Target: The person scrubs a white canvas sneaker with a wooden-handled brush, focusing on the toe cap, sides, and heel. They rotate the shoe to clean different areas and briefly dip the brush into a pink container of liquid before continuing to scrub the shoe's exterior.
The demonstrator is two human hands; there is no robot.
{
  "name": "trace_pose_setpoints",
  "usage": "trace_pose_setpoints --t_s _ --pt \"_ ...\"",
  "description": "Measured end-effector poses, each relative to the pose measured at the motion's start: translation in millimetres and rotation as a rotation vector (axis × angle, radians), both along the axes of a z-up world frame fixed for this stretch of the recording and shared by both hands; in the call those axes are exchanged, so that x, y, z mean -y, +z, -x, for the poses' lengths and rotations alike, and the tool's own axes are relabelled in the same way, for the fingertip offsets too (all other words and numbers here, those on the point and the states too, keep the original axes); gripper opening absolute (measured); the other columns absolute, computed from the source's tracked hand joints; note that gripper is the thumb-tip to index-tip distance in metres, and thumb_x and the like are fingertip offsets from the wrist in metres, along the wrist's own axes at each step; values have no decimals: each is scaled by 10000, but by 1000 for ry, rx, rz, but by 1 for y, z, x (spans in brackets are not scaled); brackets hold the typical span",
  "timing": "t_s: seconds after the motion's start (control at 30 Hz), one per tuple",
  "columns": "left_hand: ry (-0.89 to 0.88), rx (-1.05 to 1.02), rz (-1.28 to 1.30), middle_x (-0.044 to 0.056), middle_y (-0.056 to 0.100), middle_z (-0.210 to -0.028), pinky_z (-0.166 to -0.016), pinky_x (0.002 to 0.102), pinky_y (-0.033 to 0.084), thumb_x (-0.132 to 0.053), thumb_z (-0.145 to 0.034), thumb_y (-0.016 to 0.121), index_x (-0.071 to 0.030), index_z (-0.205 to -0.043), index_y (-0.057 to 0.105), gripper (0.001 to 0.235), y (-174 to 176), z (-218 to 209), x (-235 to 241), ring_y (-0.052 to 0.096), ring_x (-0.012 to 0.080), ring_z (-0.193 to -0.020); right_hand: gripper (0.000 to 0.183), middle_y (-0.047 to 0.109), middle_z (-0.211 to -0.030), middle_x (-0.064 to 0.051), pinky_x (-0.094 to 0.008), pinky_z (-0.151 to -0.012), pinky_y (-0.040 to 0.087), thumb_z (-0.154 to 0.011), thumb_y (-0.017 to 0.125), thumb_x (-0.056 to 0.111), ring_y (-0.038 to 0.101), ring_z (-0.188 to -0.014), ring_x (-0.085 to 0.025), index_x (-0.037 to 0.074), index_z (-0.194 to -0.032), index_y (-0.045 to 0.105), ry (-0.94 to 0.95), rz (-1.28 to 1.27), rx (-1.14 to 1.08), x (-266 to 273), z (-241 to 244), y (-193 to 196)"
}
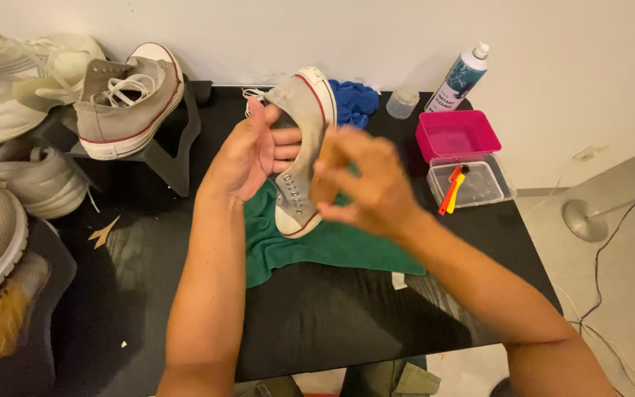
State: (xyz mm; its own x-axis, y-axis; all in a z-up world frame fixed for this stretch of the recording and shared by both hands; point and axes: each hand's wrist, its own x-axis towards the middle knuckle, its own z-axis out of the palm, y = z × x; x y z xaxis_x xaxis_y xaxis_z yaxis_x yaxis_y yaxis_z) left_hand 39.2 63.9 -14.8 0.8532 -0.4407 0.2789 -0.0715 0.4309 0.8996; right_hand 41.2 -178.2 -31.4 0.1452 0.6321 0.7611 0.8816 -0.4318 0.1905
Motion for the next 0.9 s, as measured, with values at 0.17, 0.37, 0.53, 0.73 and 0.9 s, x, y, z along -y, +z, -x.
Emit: trace_pose_setpoints --t_s 0.17,0.37,0.53,0.73,0.9 --pt "130 -192 105 190 730 -1179 -780 509 640 -677 -912 532 -227 -1076 523 479 -3 -3 0 762 351 -1011 392 640 -1327 -206 -476 -966 461 -749 861 369 631 -1225 -378 122 -1026 734 85 62 -152 0 30 -70" --pt "49 -62 111 306 699 -1195 -776 575 610 -541 -992 544 -154 -1170 538 426 -20 -8 -2 744 413 -1025 439 587 -1415 -198 -492 -1071 431 -797 880 410 558 -1320 -397 133 -1116 760 140 -17 -144 11 6 -6" --pt "30 -35 143 284 725 -1136 -701 463 643 -520 -1012 510 -67 -1263 574 521 -20 -9 -8 769 322 -929 537 558 -1457 -210 -509 -1130 426 -789 923 433 539 -1354 -416 134 -1204 763 191 -91 -139 2 0 8" --pt "89 -197 61 185 747 -1136 -729 408 656 -778 -860 424 -123 -1417 525 865 -19 -12 -14 765 275 -948 323 638 -1395 -165 -442 -1022 446 -904 735 419 632 -1267 -331 124 -1036 722 253 57 -215 -2 26 -58" --pt "55 -124 36 260 703 -1228 -848 538 603 -756 -895 384 -104 -1499 433 891 -13 -5 -7 723 368 -1076 481 587 -1402 -230 -507 -1050 426 -802 920 417 575 -1268 -418 167 -1180 757 99 -120 0 7 1 19"
